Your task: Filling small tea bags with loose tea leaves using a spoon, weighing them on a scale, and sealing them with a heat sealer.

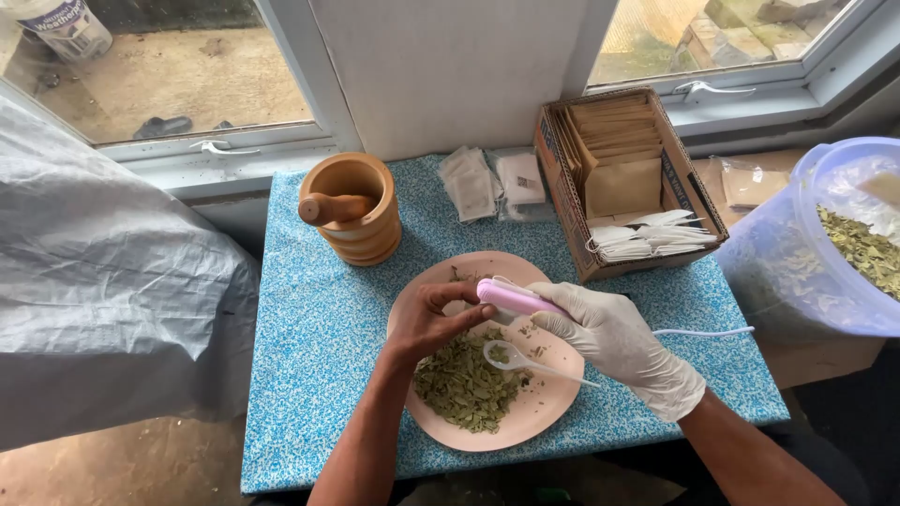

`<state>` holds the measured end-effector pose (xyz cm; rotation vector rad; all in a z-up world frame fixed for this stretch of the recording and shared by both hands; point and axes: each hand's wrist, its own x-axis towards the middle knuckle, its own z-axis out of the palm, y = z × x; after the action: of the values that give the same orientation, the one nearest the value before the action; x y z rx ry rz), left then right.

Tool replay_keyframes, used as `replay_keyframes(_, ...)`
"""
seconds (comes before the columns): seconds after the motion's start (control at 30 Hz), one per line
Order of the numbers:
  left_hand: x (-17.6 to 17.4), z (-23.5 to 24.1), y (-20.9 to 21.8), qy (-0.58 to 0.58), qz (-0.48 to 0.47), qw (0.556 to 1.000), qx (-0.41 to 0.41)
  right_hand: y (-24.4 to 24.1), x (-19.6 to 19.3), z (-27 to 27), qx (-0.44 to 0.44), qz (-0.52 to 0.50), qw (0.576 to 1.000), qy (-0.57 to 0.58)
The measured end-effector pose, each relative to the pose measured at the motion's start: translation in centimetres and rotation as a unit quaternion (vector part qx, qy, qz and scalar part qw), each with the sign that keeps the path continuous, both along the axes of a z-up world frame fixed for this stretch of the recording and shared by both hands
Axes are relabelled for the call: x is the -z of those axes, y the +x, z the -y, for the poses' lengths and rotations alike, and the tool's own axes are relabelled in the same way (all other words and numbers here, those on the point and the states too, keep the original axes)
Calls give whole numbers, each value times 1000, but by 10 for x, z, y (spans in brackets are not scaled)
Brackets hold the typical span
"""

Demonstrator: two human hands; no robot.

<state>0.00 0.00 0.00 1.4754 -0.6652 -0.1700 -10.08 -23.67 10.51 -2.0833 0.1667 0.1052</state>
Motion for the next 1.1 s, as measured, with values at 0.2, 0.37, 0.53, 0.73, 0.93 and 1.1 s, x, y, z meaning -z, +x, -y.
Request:
replay_keyframes(0.2, 6, -7, 5, 25, -15, 1000, 0, 7, 5, 4, -48, 36, 997, -54)
replay_keyframes(0.37, 12, -15, 13, 21, -12, 1000, -15, 1, 12, 27, -61, 35, 990, -125)
replay_keyframes(0.53, 6, -32, 20, 12, -7, 999, -39, -23, -36, 52, 8, -14, 981, -193)
replay_keyframes(0.73, 0, -44, 21, 26, -17, 998, -47, -56, -30, 113, 39, -79, 948, -305)
replay_keyframes(0.93, 3, -46, 24, 10, -18, 998, -65, -69, -9, 142, 70, -158, 924, -342)
replay_keyframes(1.1, 7, -48, 25, -37, -24, 997, -56, -72, 19, 155, 114, -155, 902, -386)
